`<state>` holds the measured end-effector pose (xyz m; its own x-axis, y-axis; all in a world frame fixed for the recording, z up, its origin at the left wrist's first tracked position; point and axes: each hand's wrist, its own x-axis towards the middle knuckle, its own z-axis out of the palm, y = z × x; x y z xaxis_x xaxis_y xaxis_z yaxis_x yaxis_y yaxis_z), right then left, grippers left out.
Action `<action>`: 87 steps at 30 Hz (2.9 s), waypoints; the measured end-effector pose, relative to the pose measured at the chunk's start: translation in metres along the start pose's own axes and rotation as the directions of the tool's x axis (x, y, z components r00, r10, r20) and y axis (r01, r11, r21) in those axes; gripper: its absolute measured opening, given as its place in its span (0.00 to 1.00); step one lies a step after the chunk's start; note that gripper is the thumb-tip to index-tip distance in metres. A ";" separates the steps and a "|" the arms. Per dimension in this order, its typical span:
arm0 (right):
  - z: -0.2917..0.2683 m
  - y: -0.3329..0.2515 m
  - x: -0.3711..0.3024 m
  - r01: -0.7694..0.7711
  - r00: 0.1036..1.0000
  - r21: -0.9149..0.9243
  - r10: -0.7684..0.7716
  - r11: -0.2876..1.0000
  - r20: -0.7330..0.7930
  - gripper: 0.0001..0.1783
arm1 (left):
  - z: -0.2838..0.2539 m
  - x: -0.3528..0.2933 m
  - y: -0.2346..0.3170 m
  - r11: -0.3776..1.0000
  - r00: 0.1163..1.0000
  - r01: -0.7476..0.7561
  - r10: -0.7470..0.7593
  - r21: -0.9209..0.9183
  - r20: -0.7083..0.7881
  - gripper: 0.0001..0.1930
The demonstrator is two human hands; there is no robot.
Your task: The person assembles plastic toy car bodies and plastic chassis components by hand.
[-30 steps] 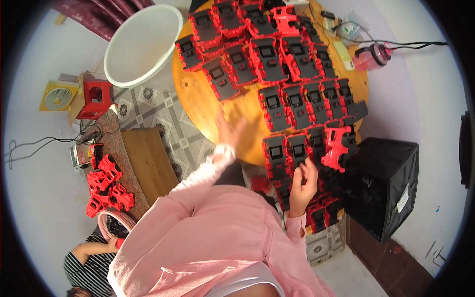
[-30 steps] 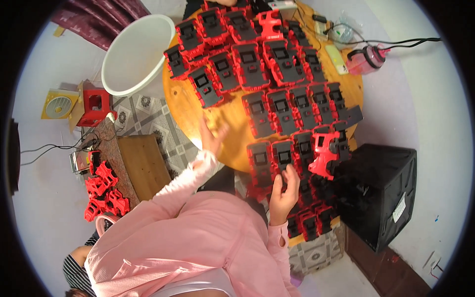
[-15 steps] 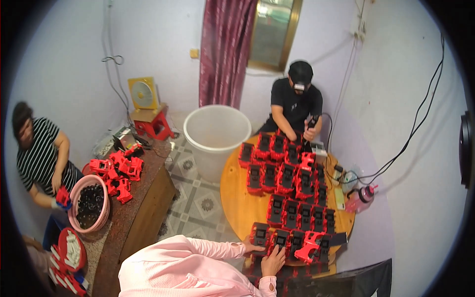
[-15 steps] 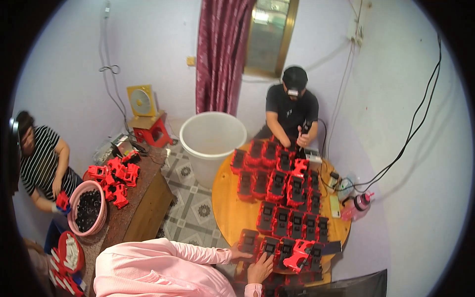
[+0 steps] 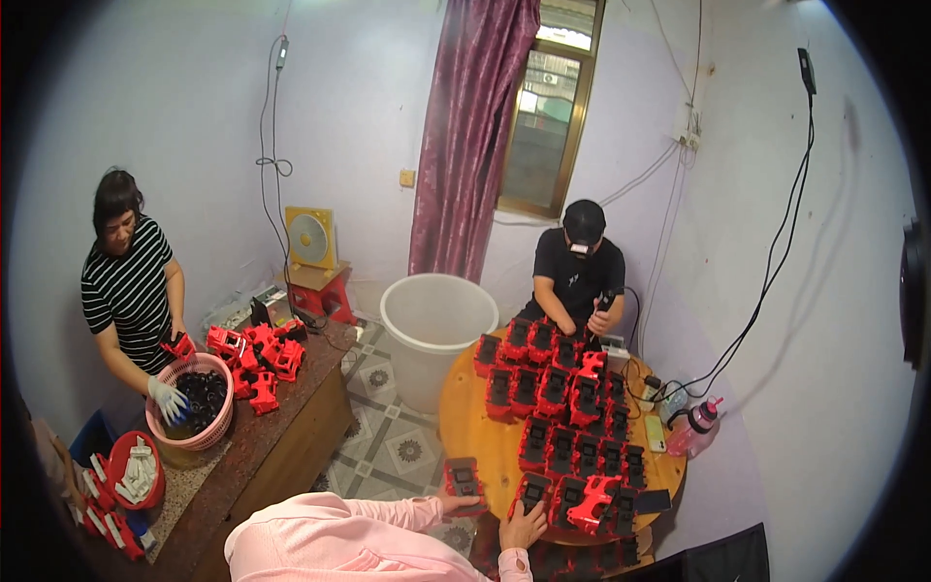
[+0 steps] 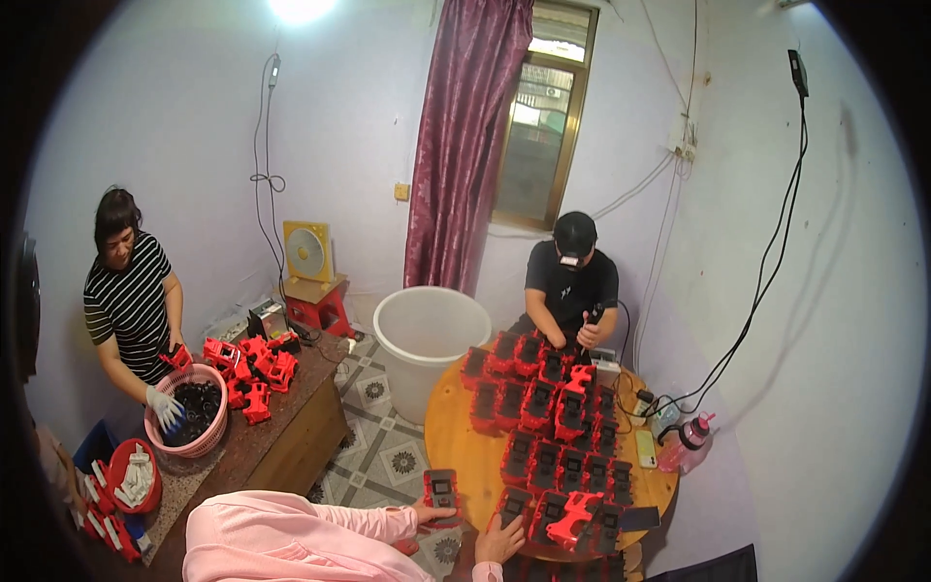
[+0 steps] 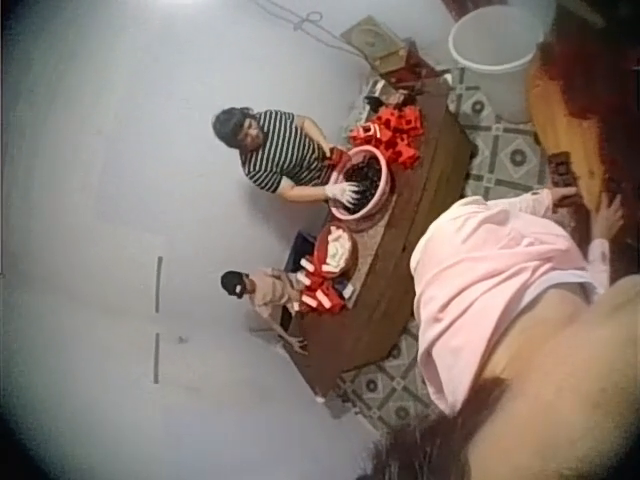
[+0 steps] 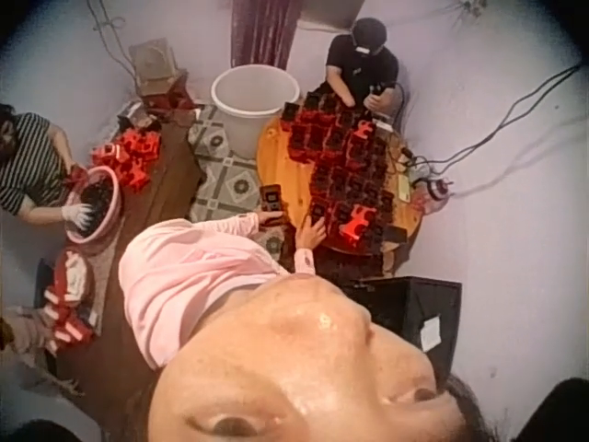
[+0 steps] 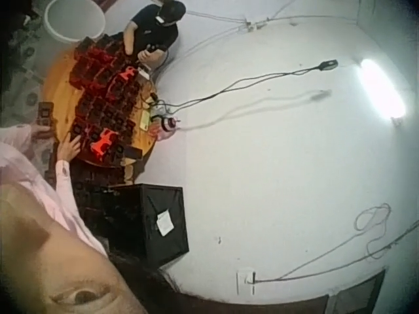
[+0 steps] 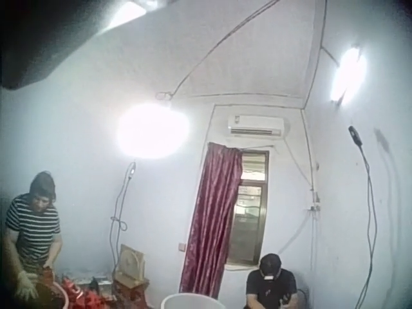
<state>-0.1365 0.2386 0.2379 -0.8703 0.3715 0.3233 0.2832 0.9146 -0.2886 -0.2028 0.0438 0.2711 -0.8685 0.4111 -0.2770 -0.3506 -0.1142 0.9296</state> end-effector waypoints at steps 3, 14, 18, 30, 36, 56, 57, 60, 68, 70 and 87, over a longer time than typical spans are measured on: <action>-0.001 -0.010 -0.002 -0.037 0.999 -0.012 0.037 0.999 -0.006 0.28 | -0.012 0.029 -0.018 0.899 0.983 -0.097 0.153 -0.426 0.100 0.28; 0.000 -0.023 0.025 -0.160 0.976 0.048 0.151 0.986 0.156 0.34 | -0.090 0.126 0.033 0.973 0.981 -0.192 0.195 -0.127 0.013 0.39; -0.006 -0.032 0.023 -0.208 0.972 0.062 0.199 0.976 0.122 0.32 | -0.122 0.186 0.035 0.975 0.977 -0.214 0.213 -0.062 -0.015 0.37; 0.013 -0.128 0.112 -0.108 0.976 0.088 0.089 0.990 0.197 0.32 | -0.154 0.345 0.051 0.995 1.000 -0.002 0.004 0.097 -0.015 0.43; 0.080 -0.124 0.176 -0.047 0.994 -0.036 0.050 0.998 0.092 0.36 | -0.158 0.336 0.008 0.918 0.910 0.004 0.161 0.397 -0.382 0.56; -0.052 0.076 0.069 -0.707 0.587 0.072 0.640 0.704 -0.496 0.52 | -0.125 0.217 -0.012 0.937 0.932 0.200 -0.091 0.287 -0.352 0.43; -0.053 0.084 0.067 -0.696 0.606 0.074 0.640 0.714 -0.473 0.51 | -0.120 0.209 -0.019 0.915 0.920 0.257 -0.132 0.312 -0.369 0.43; -0.054 0.094 0.061 -0.653 0.673 -0.004 0.577 0.758 -0.462 0.44 | -0.086 0.184 -0.026 0.922 0.949 0.231 -0.143 0.311 -0.282 0.43; -0.106 0.012 0.045 -0.450 0.746 0.366 0.568 0.814 -0.347 0.32 | 0.017 0.101 0.039 0.932 0.856 -0.077 -0.121 0.354 0.503 0.49; -0.100 -0.008 0.033 -0.334 0.664 0.932 0.738 0.144 0.124 0.28 | 0.043 0.088 0.067 0.917 0.819 -0.198 -0.039 0.346 0.573 0.53; -0.059 -0.059 0.015 -0.731 0.672 0.677 0.080 -0.091 0.736 0.42 | -0.052 0.124 0.039 0.995 0.777 -0.081 0.023 0.064 0.629 0.37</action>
<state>-0.1428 0.1996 0.3134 -0.8587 0.2057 -0.4693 0.3374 -0.4624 -0.8200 -0.3421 0.0431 0.2603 -0.4621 0.8859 -0.0412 -0.2561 -0.0889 0.9625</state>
